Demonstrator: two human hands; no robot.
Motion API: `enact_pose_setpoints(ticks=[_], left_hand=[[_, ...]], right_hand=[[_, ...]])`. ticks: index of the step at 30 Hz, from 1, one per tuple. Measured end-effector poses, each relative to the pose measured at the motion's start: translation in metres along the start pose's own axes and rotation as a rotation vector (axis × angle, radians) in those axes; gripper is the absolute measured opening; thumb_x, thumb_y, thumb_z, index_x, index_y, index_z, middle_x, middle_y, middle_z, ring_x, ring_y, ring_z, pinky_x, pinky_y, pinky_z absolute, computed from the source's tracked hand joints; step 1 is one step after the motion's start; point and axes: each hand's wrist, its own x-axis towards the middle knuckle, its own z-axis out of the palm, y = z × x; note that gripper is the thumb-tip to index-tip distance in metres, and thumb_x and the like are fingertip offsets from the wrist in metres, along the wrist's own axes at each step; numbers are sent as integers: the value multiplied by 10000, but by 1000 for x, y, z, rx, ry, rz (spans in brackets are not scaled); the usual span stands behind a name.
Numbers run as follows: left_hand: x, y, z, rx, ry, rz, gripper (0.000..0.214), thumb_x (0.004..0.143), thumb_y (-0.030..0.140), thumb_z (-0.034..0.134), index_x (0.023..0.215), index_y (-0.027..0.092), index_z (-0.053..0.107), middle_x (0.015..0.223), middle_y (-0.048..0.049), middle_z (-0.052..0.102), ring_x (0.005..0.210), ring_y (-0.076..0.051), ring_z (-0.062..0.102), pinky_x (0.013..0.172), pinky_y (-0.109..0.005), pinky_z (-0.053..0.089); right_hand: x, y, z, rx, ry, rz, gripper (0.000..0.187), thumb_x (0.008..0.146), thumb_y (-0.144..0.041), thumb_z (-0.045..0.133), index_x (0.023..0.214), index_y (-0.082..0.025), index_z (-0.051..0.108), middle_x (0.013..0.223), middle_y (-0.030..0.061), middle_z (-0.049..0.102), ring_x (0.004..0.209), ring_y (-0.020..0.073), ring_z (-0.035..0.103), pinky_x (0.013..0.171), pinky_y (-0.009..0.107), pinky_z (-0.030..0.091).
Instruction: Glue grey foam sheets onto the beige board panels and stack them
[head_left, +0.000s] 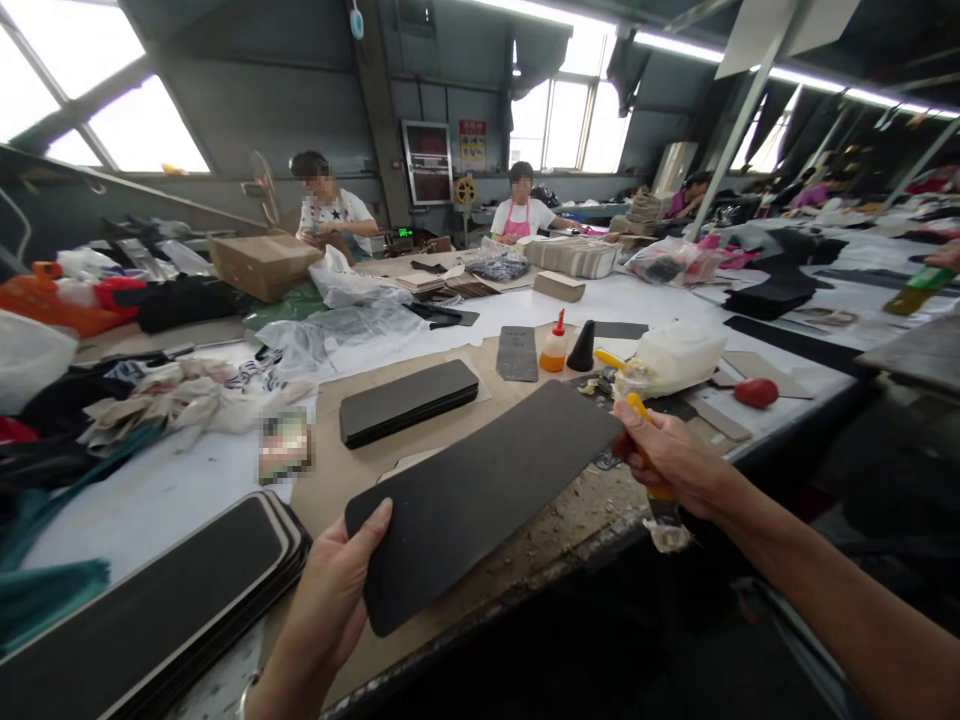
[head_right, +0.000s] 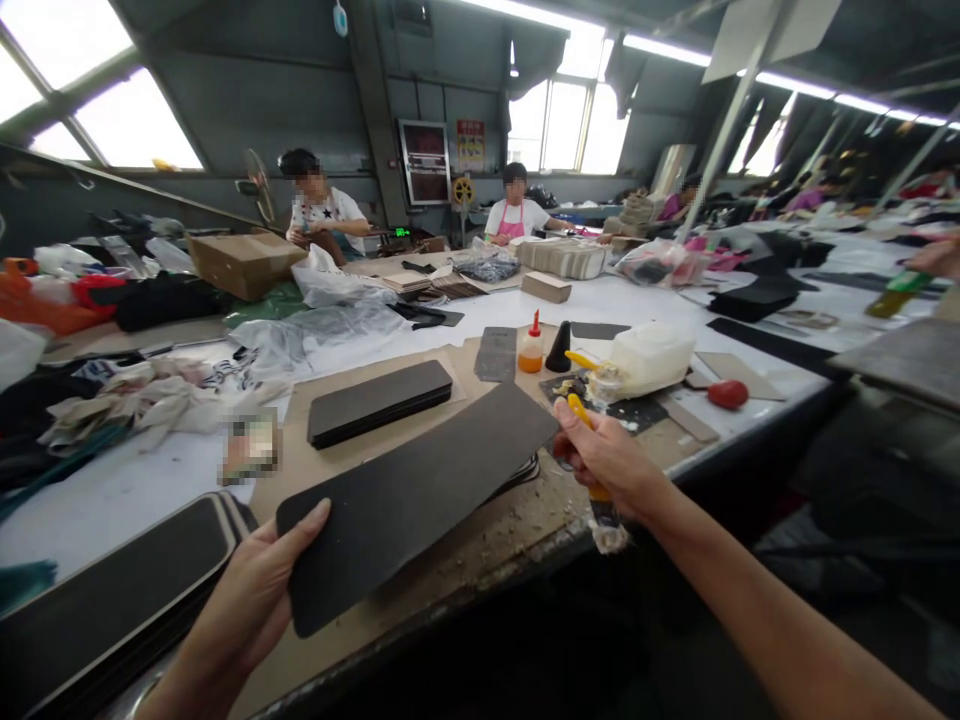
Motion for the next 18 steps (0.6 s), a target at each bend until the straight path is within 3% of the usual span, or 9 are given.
enact_pose_setpoints(ticks=[6,10,13,18], left_hand=[[-4,-26,-12,30,53,-147,167,763,87,573,908,133,641,673,-48,696,617,-189,674,540,-277,569],[-2,-39,-21,90,66,-193,173,701,143,651,874,142,639,671,-47,695,548,-186,655,500,-274,552],[-2,-44,-31,97,58,-239,253,608,227,734,833,148,649,705,-45,700,593,-194,657,528,-264,543],[-1,-33,-42,197,-23,-169,391,491,404,781,759,150,654,723,-38,690,653,-188,632,577,-254,505]], right_hand=[[-12,28,0,-57,-100,101,489,627,-680,556,676,-214,415,492,-90,296,386,51,184,370,199,143],[0,47,-5,-337,-79,-48,393,693,-576,548,649,-192,479,530,-62,332,468,81,311,457,222,261],[14,61,-7,-555,-138,-117,375,716,-536,507,605,-178,506,557,-36,399,547,112,404,542,240,309],[35,66,1,-859,-187,-159,343,780,-459,438,596,-178,505,557,-17,481,564,135,469,544,239,309]])
